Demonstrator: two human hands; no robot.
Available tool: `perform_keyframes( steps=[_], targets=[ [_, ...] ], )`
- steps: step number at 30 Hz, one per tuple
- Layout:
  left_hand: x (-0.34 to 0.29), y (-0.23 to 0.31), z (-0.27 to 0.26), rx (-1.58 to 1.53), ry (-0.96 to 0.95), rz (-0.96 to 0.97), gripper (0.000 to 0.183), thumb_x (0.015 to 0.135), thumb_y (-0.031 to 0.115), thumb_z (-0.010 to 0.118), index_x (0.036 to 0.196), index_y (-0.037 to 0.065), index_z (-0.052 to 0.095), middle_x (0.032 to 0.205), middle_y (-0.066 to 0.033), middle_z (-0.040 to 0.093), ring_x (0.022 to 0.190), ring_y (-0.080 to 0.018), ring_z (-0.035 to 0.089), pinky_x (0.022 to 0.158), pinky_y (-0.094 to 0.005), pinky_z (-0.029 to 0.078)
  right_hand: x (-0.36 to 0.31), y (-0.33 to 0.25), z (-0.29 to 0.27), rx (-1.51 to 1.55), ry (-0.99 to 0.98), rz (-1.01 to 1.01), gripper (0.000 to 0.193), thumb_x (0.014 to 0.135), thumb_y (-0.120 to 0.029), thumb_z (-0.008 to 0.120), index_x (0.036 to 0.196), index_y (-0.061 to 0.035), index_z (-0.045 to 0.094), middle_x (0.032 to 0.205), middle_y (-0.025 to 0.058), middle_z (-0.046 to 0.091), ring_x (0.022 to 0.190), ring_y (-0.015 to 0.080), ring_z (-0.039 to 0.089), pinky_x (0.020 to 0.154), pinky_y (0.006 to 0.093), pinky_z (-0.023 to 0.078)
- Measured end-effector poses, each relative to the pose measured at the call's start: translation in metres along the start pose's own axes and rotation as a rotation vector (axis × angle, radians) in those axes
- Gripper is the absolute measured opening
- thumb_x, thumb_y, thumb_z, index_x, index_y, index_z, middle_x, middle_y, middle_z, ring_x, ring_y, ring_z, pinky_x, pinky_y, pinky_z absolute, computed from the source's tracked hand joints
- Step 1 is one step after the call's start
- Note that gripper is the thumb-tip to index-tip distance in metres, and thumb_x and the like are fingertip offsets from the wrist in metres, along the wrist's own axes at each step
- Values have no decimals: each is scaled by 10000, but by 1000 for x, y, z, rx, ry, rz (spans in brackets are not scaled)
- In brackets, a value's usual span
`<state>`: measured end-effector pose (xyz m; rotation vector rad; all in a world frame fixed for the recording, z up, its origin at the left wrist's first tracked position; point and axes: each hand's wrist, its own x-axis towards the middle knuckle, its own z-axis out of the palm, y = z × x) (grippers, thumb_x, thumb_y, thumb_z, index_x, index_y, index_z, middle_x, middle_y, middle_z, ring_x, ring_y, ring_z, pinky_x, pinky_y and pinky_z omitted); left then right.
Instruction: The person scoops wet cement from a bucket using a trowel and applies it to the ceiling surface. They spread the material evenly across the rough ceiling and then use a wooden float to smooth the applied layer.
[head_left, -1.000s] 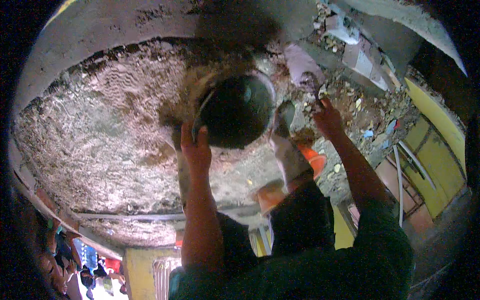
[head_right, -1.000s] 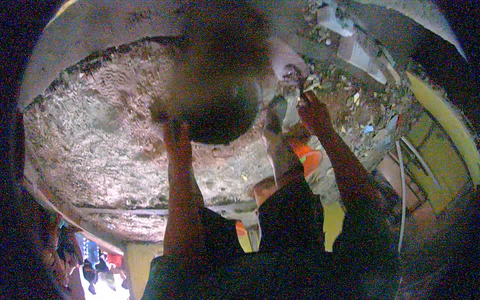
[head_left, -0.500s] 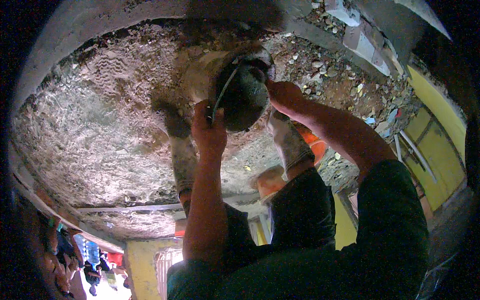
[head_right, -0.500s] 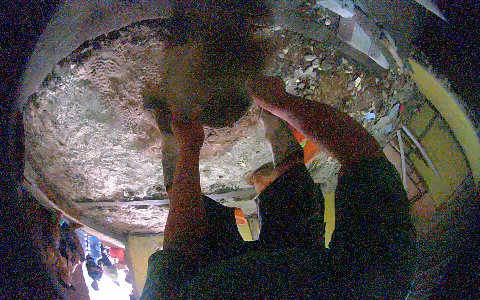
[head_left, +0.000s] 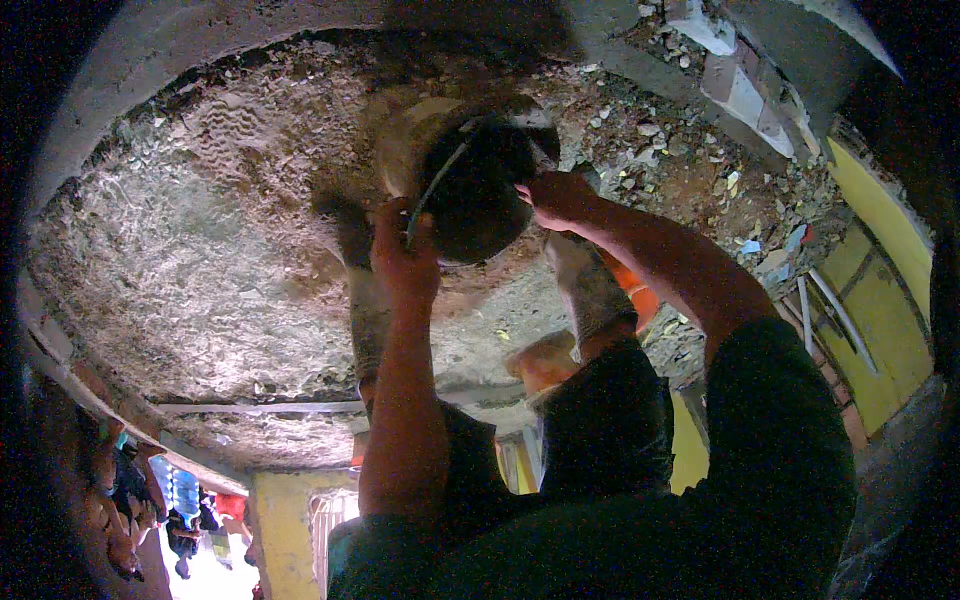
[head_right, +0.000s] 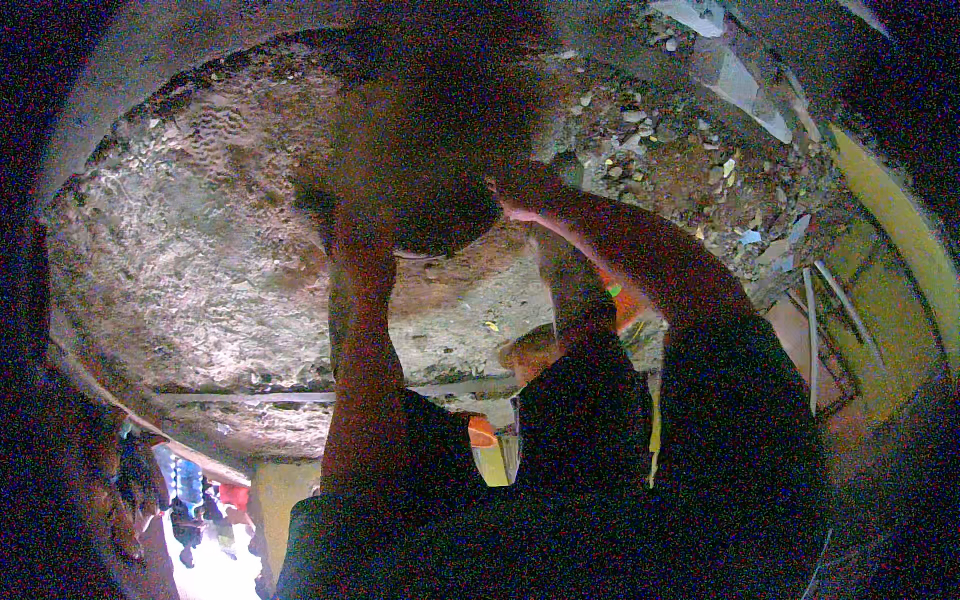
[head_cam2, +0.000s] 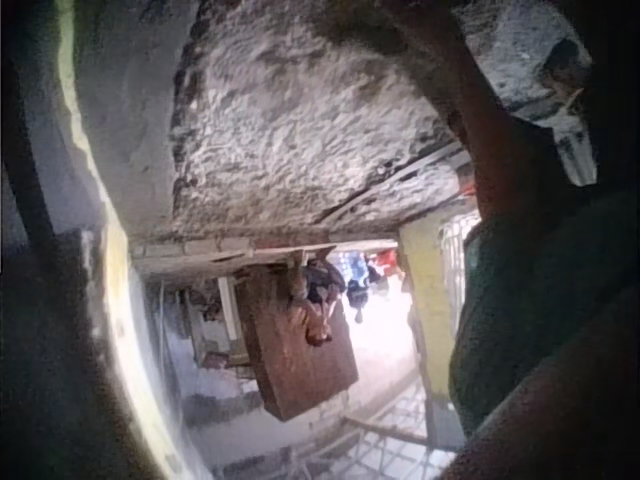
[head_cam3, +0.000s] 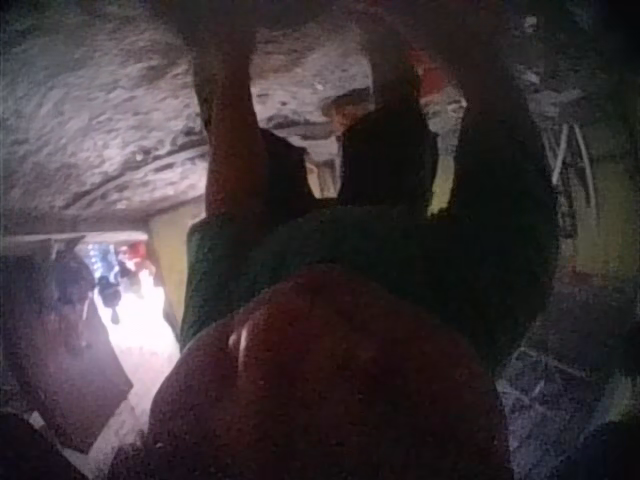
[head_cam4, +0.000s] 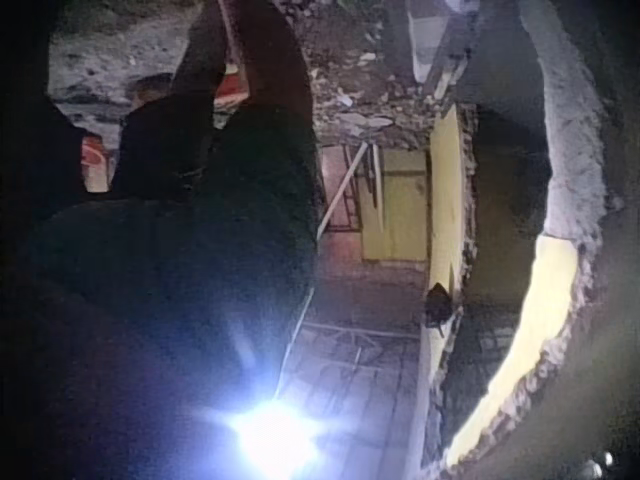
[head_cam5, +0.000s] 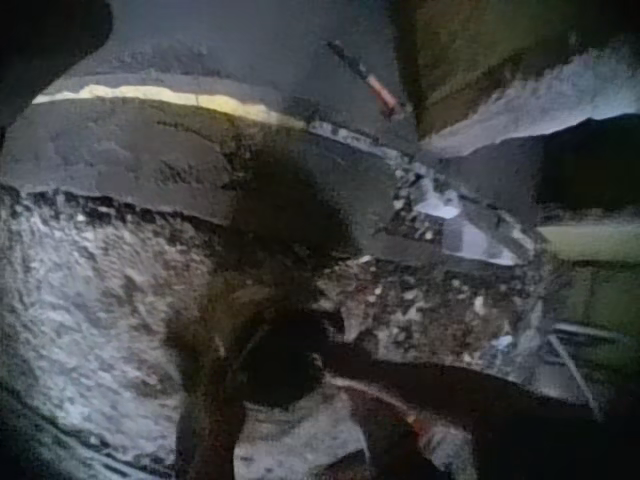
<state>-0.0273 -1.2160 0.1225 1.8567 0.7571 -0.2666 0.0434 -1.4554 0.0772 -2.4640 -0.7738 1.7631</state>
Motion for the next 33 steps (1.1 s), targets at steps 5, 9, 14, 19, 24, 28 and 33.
perform_keyframes(
  steps=[5,9,14,19,24,28,33],
  targets=[
    [0,-4,-4,-108,-42,-104,286,848,91,622,1111,-2,563,1013,-125,625,929,-216,590,832,-328,463,-7,15,26,56,19,-155,580,766,-131,516,1343,-114,461,1177,173,600,989,333,624,827,442,520],
    [-1,-20,-1,-22,50,2,321,853,97,617,1146,-13,548,1051,-137,613,983,-225,573,880,-332,444,8,11,37,126,-11,-278,624,737,-136,513,1353,-71,441,1283,154,546,1052,325,600,908,419,484],
    [14,-55,-8,-23,66,131,382,866,117,609,1211,-20,521,1088,-154,599,1017,-257,559,929,-361,424,17,4,23,376,-76,-301,647,726,-145,553,1354,-48,429,1249,187,557,1053,336,596,911,406,490],
    [21,-63,-13,60,82,-99,382,868,155,616,1202,-10,530,1097,-154,595,1010,-269,561,915,-370,435,-27,20,-2,369,-113,-273,623,723,-146,625,1312,-27,460,1128,216,602,984,355,618,866,418,505],
    [23,-72,-25,-246,141,-220,412,858,174,639,1213,-1,525,1105,-160,596,1008,-285,562,905,-376,446,-73,36,-35,243,88,-382,566,712,-171,679,1235,-36,512,969,206,632,866,371,632,751,432,518],
    [24,-101,-23,-385,145,-305,479,850,170,652,1265,-9,492,1143,-175,584,1040,-301,552,931,-384,438,-111,51,-76,284,163,-215,420,719,-153,666,1109,-52,550,846,180,622,774,381,619,670,435,503],
    [27,-111,-20,-393,191,-188,520,838,174,664,1272,-40,475,1180,-202,561,1080,-308,532,947,-389,427,-113,52,-137,295,470,-9,365,725,-134,645,1064,-63,530,770,168,601,714,384,608,635,442,491]
  ],
)
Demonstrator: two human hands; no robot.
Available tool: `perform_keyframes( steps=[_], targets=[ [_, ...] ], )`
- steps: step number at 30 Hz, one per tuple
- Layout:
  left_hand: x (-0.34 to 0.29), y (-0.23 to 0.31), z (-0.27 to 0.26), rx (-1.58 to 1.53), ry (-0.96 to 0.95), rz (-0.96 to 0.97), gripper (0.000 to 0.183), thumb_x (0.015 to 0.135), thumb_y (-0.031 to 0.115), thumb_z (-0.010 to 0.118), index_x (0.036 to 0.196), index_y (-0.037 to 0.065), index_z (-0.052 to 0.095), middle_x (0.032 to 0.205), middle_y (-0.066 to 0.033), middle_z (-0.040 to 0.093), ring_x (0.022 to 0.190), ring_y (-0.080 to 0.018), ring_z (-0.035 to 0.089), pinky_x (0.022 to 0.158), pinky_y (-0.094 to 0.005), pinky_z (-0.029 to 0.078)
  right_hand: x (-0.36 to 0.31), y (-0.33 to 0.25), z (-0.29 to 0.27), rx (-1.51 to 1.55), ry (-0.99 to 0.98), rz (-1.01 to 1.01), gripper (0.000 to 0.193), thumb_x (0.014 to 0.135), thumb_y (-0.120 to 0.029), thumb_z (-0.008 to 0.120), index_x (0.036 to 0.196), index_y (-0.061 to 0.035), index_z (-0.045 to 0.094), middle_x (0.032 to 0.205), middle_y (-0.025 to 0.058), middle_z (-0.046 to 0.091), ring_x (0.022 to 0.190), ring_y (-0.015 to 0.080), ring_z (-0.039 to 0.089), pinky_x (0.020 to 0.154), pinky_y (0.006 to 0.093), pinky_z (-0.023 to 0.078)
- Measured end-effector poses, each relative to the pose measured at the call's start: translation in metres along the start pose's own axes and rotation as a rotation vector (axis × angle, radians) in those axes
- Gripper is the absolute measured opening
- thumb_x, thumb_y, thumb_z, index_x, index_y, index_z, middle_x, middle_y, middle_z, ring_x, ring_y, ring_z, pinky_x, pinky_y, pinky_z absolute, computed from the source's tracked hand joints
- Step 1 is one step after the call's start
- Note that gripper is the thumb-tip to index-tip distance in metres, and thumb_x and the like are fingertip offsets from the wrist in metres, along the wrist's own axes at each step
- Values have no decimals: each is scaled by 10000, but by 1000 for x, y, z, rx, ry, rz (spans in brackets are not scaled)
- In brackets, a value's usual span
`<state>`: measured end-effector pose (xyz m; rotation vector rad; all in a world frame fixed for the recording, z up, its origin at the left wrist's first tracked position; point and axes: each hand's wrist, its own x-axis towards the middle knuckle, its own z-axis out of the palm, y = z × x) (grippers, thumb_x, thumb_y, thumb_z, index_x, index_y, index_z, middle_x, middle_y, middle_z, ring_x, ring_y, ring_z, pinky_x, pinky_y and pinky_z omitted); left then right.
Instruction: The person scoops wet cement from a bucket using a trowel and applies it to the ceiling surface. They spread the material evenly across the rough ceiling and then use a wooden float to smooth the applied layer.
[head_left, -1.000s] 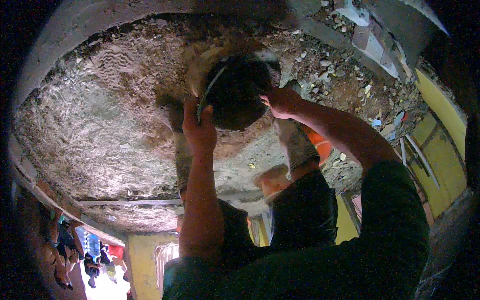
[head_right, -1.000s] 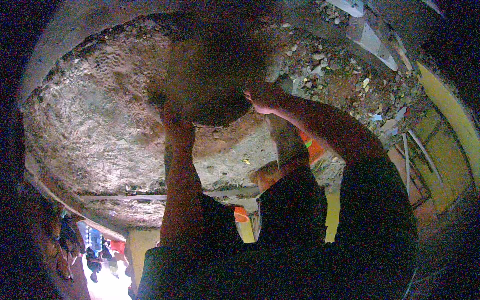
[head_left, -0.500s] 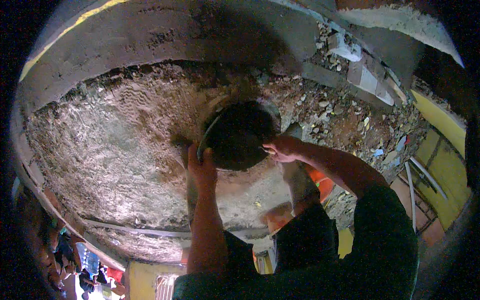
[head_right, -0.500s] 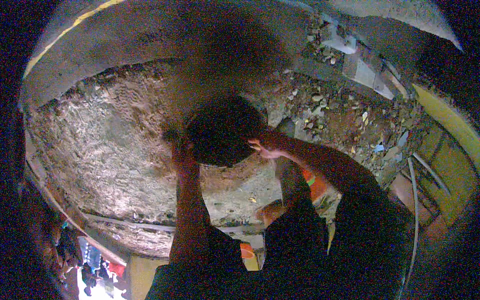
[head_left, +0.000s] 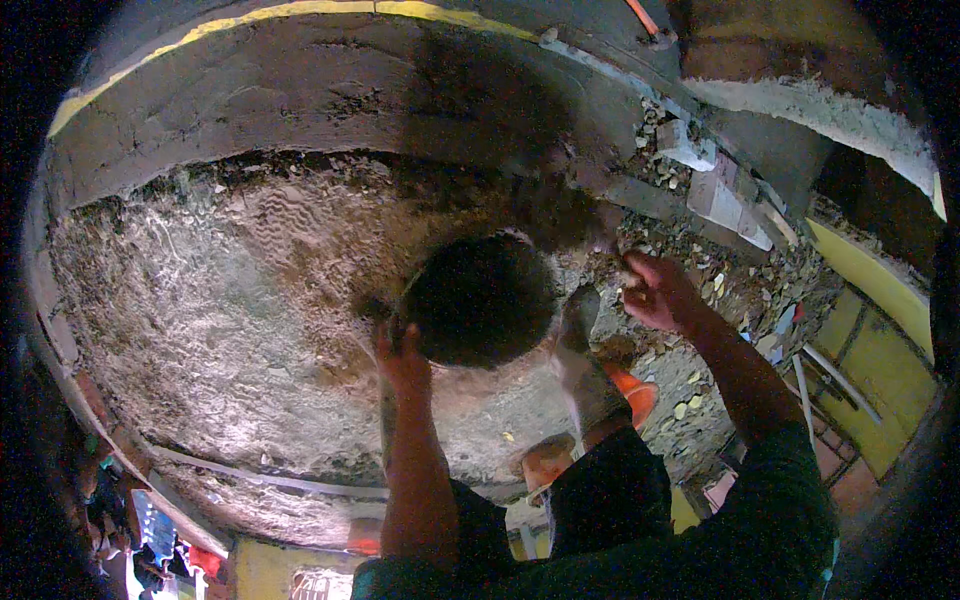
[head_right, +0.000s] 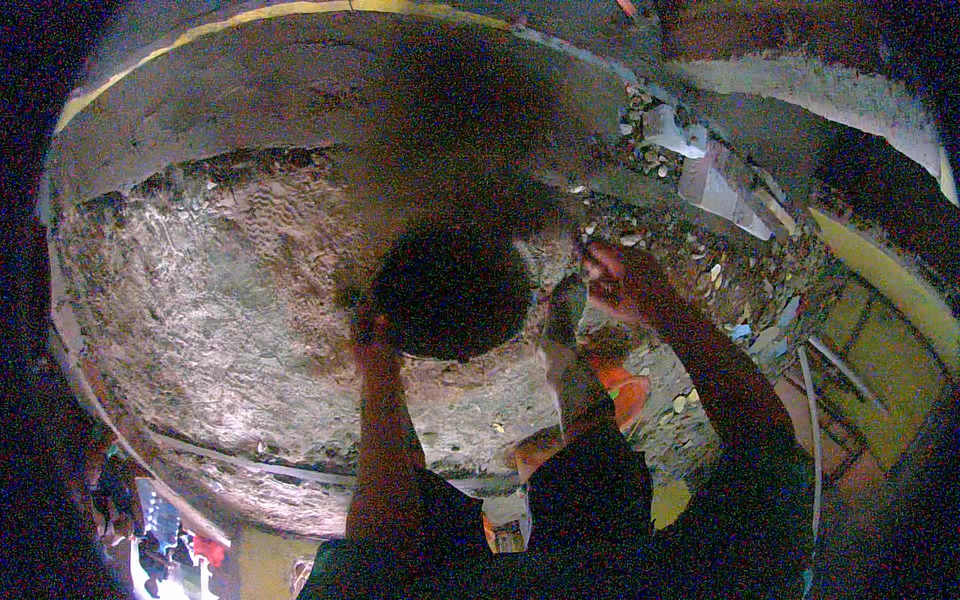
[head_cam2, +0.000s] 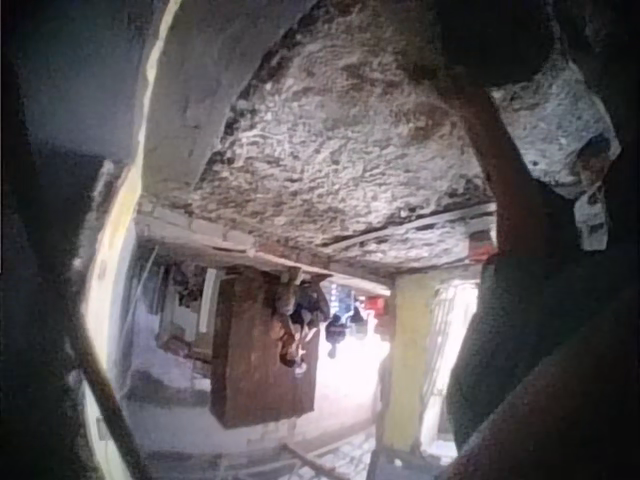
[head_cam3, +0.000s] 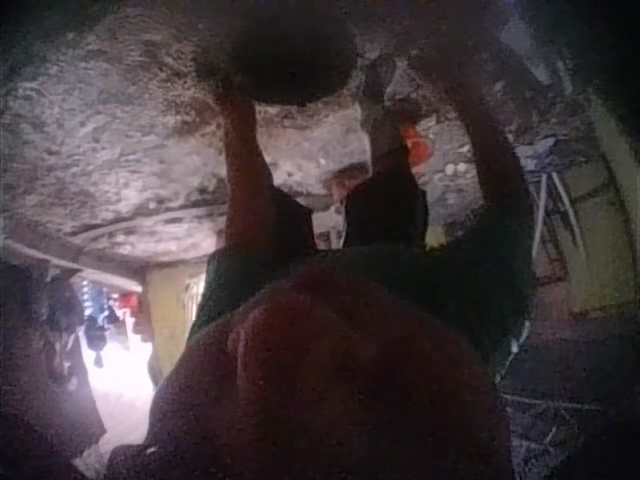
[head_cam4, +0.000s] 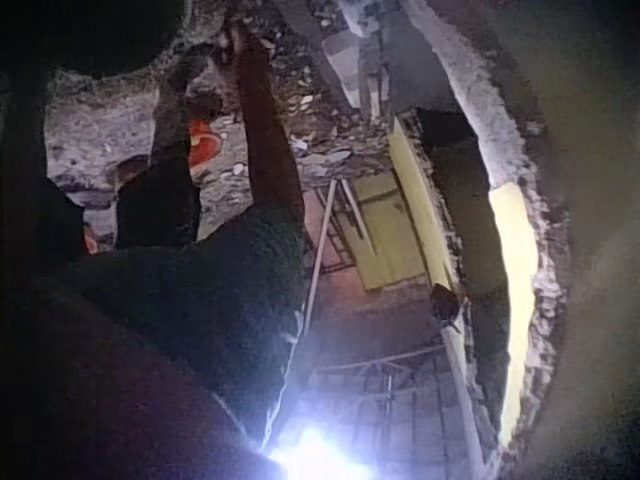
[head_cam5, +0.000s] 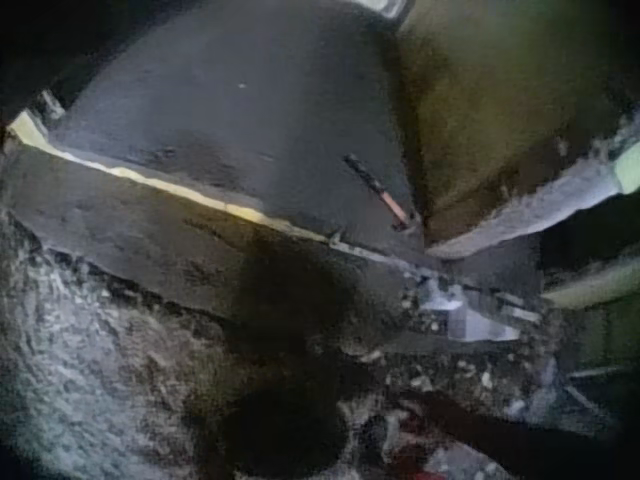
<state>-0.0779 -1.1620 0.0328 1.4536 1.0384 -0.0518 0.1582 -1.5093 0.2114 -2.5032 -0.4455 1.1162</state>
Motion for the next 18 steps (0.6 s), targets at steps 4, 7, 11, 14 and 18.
perform_keyframes(
  steps=[4,7,11,14,18],
  targets=[
    [-9,28,-3,477,-25,-77,490,835,152,663,1246,-56,495,1188,-217,560,1081,-315,536,942,-388,429,93,-21,0,-120,433,50,426,761,-147,623,1161,-78,494,888,185,635,816,395,624,671,471,503],
    [-4,49,5,196,-47,-149,468,834,142,662,1228,-61,510,1188,-220,567,1067,-319,547,935,-388,433,201,-21,5,-272,515,56,429,784,-145,602,1194,-94,488,1050,198,618,877,398,625,720,493,508],
    [-10,71,6,331,-33,-122,457,834,136,663,1224,-53,518,1165,-213,588,1039,-315,564,922,-383,439,250,-1,23,-339,485,239,405,795,-143,579,1181,-59,486,1088,199,594,915,389,612,729,489,512],
    [-10,72,6,393,-32,-117,446,831,127,667,1221,-38,526,1146,-206,602,1029,-308,571,918,-380,441,236,16,38,-735,328,58,349,823,-161,558,1133,-12,501,1018,211,605,892,398,611,732,493,512],
    [-3,53,8,161,-32,-55,414,828,110,665,1202,-17,544,1128,-195,609,1020,-299,575,915,-375,445,225,20,68,-415,415,97,278,901,-202,494,1062,21,535,973,219,612,841,398,627,723,468,527]
  ],
)
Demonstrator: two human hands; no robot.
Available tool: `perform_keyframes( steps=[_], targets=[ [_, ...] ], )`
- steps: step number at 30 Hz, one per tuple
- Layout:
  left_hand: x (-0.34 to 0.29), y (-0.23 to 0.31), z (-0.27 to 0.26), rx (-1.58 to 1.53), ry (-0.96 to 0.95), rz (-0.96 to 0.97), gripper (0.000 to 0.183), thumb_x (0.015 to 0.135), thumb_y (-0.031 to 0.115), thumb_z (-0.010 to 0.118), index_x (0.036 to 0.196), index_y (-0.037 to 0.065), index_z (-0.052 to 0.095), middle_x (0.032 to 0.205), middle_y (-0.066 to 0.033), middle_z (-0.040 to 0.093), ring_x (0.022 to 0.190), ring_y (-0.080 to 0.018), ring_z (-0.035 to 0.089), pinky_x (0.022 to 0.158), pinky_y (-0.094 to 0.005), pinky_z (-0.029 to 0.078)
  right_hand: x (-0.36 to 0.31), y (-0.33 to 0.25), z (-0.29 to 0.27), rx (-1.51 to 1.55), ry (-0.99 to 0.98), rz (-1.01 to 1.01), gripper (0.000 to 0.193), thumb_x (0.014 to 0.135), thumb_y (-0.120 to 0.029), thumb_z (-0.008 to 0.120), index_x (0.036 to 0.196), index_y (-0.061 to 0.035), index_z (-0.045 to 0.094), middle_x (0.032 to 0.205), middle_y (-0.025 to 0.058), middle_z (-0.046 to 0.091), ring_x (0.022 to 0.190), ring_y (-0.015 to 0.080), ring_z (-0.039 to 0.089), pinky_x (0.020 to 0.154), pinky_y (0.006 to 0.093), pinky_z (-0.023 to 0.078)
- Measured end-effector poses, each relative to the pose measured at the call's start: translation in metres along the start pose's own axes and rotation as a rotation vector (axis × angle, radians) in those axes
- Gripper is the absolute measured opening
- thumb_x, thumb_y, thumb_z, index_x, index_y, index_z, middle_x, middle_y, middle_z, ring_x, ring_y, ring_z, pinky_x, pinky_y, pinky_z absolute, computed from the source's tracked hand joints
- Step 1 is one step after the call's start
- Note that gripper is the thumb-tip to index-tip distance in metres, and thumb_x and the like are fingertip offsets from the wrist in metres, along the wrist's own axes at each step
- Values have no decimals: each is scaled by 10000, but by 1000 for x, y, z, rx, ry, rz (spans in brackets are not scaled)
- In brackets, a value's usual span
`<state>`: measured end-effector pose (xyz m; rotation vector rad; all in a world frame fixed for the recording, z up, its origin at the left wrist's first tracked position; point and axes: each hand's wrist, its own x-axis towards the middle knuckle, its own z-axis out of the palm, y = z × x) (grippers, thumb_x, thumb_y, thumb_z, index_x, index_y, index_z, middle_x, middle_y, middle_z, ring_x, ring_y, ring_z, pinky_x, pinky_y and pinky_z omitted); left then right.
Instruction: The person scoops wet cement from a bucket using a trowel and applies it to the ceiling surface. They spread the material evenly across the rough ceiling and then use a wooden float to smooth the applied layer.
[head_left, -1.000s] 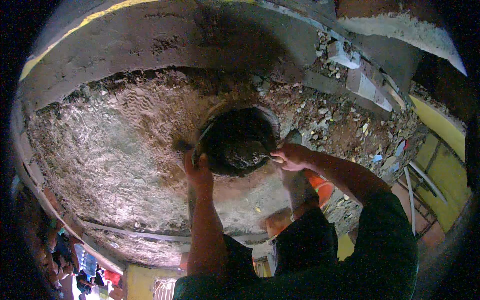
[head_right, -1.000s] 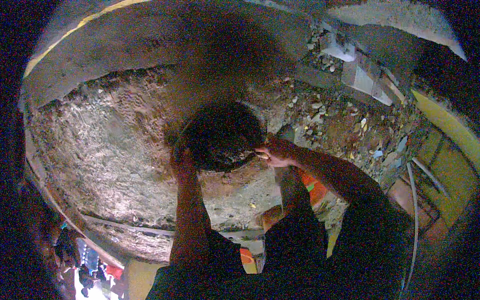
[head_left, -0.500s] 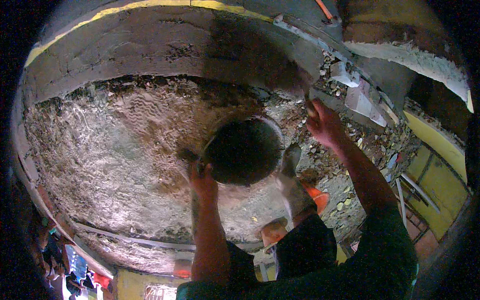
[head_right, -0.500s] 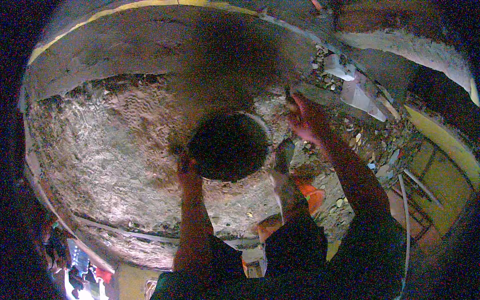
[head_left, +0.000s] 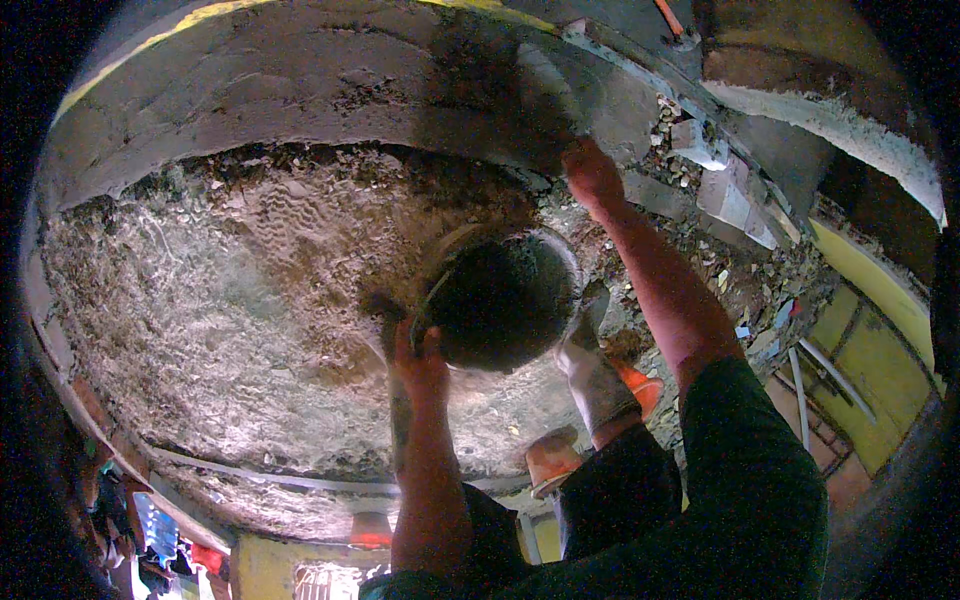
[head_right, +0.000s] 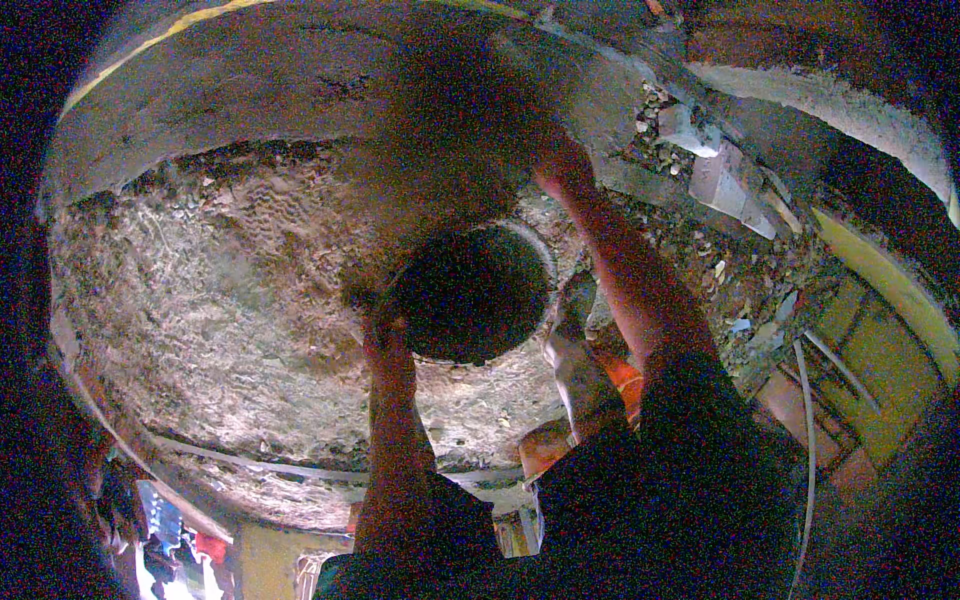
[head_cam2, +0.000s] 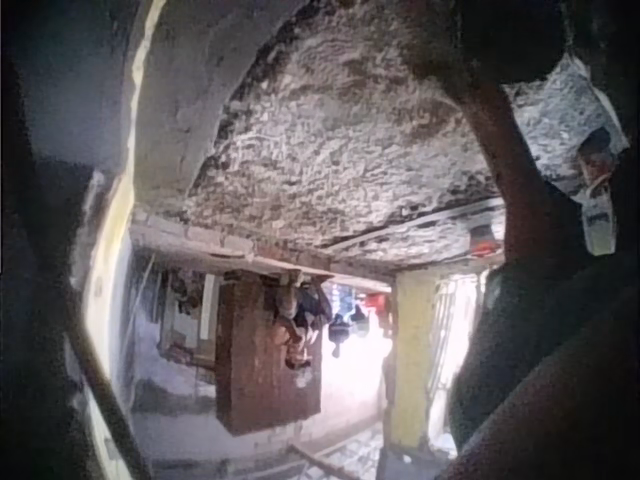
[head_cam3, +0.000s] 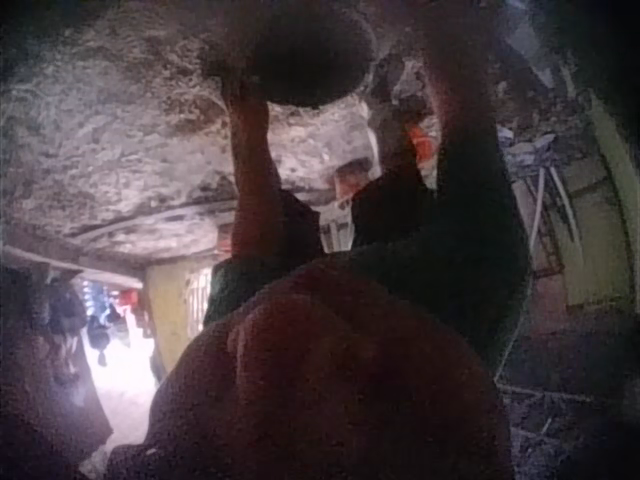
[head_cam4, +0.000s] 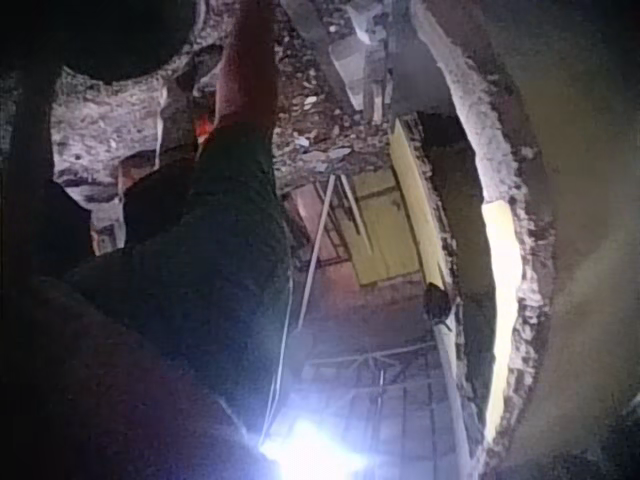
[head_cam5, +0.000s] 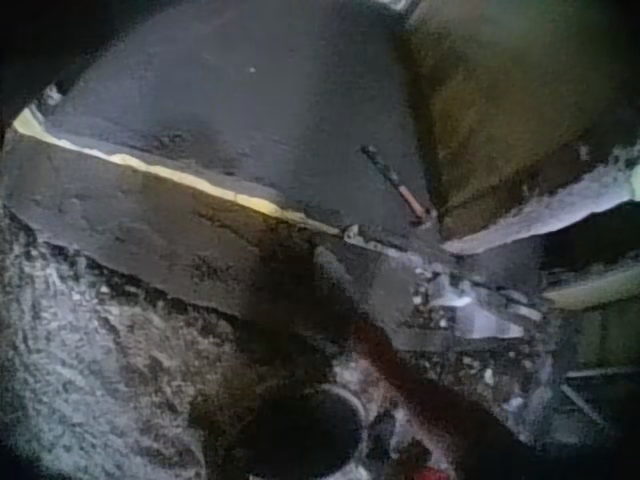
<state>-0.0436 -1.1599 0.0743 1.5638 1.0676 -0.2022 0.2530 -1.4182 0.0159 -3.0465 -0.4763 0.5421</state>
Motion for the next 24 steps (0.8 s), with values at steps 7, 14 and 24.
perform_keyframes(
  steps=[7,14,24],
  targets=[
    [5,-23,-4,-84,-63,44,390,828,92,650,1191,-3,543,1099,-169,599,997,-272,569,889,-373,454,71,-22,60,-164,-140,-99,318,912,-227,463,1109,10,541,949,246,633,797,378,652,643,481,543],
    [0,17,-6,55,-74,-52,356,849,83,625,1183,-6,541,1063,-142,602,973,-242,563,866,-359,457,94,32,89,-58,-27,-83,292,820,-136,503,1080,-26,576,1008,205,638,765,356,654,661,476,548],
    [7,-16,-6,-156,-91,-40,337,846,82,638,1161,-2,553,1075,-137,603,977,-237,561,865,-330,456,60,11,114,1690,-111,741,296,854,-249,619,1055,-65,504,777,77,538,635,236,540,587,443,506]
  ],
)
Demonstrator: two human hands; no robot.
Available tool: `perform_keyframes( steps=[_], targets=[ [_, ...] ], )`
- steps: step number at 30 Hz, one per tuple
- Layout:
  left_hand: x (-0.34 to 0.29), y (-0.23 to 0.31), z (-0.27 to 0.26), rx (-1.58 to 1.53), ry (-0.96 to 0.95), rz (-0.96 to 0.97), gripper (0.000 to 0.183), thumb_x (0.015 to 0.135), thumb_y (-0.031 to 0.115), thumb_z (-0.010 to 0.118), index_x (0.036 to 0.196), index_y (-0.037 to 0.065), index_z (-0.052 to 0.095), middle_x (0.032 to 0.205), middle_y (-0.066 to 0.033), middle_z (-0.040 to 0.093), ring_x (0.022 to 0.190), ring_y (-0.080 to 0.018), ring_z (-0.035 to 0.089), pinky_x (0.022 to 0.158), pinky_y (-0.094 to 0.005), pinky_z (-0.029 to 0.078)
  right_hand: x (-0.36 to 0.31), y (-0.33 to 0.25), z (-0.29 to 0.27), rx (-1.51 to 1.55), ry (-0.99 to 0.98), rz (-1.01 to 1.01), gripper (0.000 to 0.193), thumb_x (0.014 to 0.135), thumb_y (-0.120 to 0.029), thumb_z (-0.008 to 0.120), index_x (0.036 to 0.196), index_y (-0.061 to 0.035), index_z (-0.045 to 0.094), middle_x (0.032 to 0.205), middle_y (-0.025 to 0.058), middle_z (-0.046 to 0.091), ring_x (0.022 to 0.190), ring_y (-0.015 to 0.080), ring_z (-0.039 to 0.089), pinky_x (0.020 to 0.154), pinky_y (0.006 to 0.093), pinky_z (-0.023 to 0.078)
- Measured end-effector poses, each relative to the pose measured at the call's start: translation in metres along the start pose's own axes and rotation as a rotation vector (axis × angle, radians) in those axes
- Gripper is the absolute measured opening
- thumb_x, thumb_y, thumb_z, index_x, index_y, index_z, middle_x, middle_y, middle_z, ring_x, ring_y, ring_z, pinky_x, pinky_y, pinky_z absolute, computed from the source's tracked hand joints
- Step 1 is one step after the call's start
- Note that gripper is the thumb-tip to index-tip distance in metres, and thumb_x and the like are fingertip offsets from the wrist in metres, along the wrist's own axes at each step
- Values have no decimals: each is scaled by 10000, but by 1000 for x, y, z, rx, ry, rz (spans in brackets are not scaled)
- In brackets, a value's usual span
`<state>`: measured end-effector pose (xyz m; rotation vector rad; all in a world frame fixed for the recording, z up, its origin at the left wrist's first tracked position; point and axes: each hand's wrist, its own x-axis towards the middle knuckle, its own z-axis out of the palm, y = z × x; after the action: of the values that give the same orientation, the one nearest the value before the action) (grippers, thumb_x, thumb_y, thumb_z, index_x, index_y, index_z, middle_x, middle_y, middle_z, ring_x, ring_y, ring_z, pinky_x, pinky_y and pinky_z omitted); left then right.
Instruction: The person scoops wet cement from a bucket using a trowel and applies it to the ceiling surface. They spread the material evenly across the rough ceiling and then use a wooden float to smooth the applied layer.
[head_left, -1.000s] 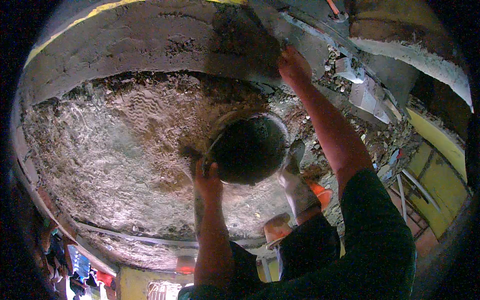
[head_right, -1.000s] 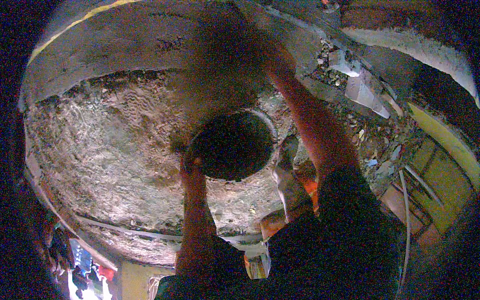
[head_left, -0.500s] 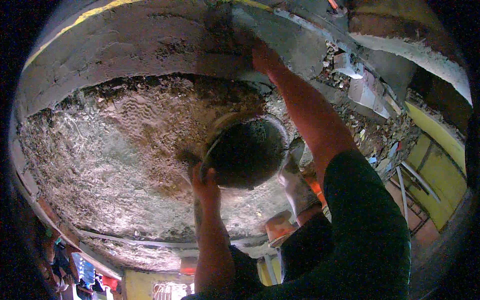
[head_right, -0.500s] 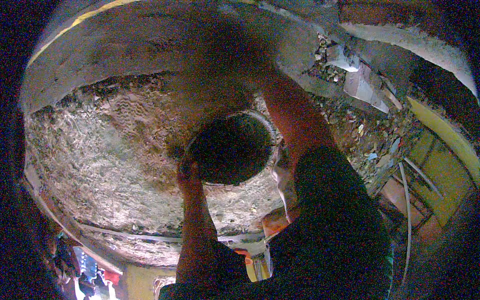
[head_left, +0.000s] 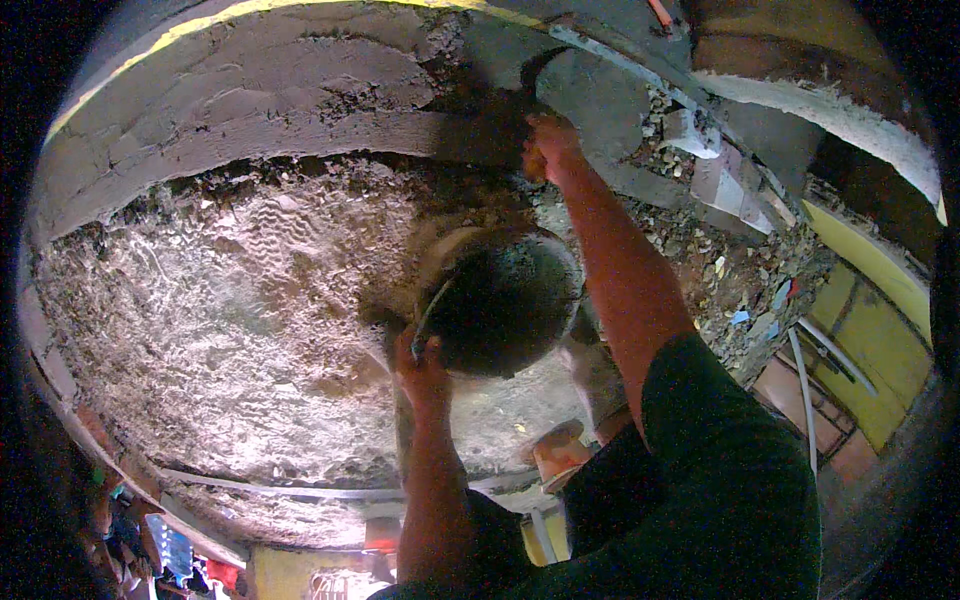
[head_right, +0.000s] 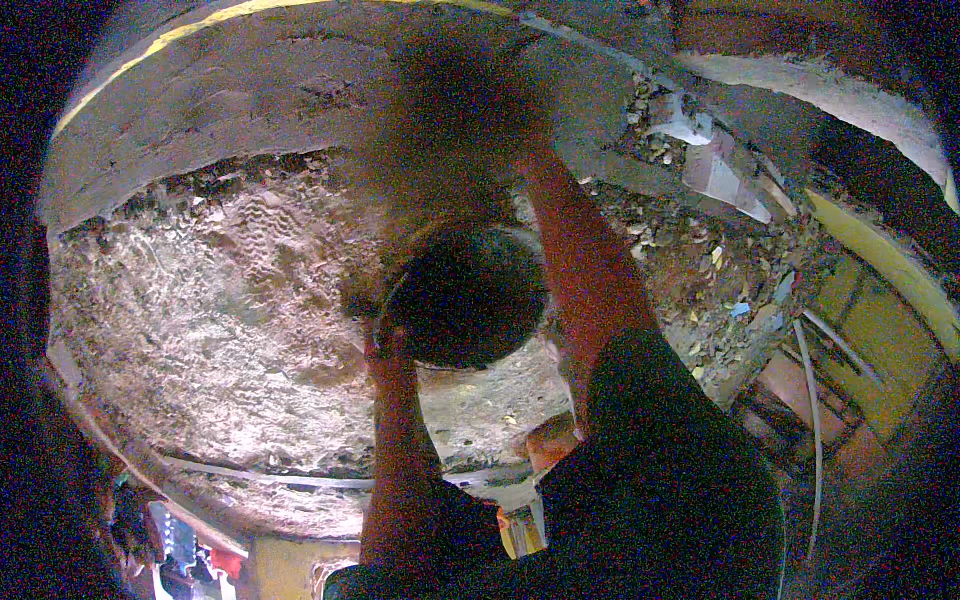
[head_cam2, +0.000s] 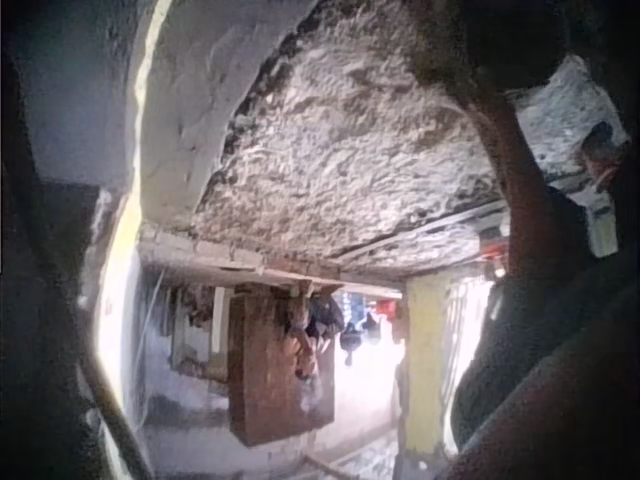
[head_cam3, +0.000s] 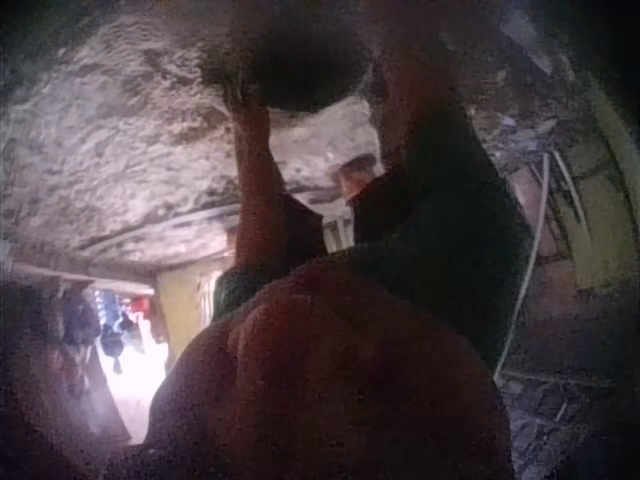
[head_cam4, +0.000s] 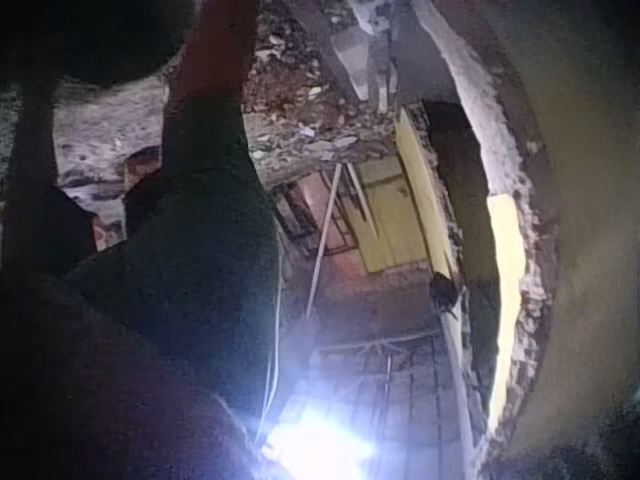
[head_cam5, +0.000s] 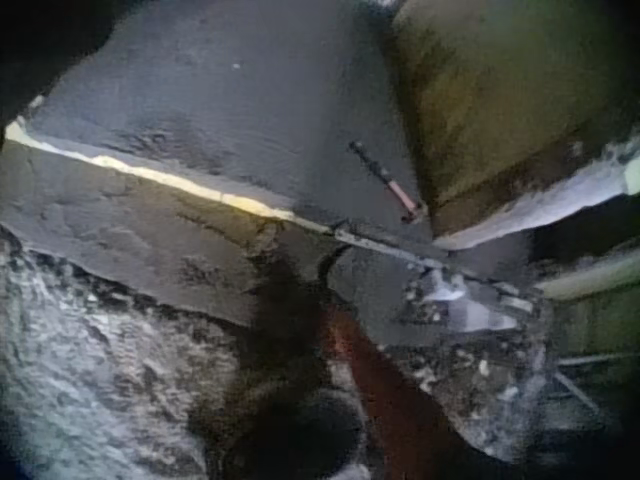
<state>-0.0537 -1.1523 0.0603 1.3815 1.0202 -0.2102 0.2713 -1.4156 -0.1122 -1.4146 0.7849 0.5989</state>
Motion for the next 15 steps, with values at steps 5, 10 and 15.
perform_keyframes(
  steps=[5,10,15],
  targets=[
    [-8,17,1,233,3,7,344,842,65,632,1166,-13,547,1099,-144,602,998,-239,565,871,-335,456,19,-22,145,-23,204,54,255,848,-137,575,1062,-39,476,740,107,537,617,253,560,528,454,494],
    [-13,36,5,122,0,-63,344,840,40,615,1170,-19,542,1087,-135,606,983,-224,570,865,-324,457,-13,-38,229,-359,110,14,187,831,-71,525,1008,-12,514,725,115,551,646,250,582,549,420,505],
    [-9,39,8,135,-15,11,340,832,30,610,1164,-13,549,1059,-132,614,964,-222,572,863,-326,457,-21,-20,194,-1482,17,-698,240,778,-64,545,999,26,516,835,188,617,785,354,622,726,448,511]
  ],
)
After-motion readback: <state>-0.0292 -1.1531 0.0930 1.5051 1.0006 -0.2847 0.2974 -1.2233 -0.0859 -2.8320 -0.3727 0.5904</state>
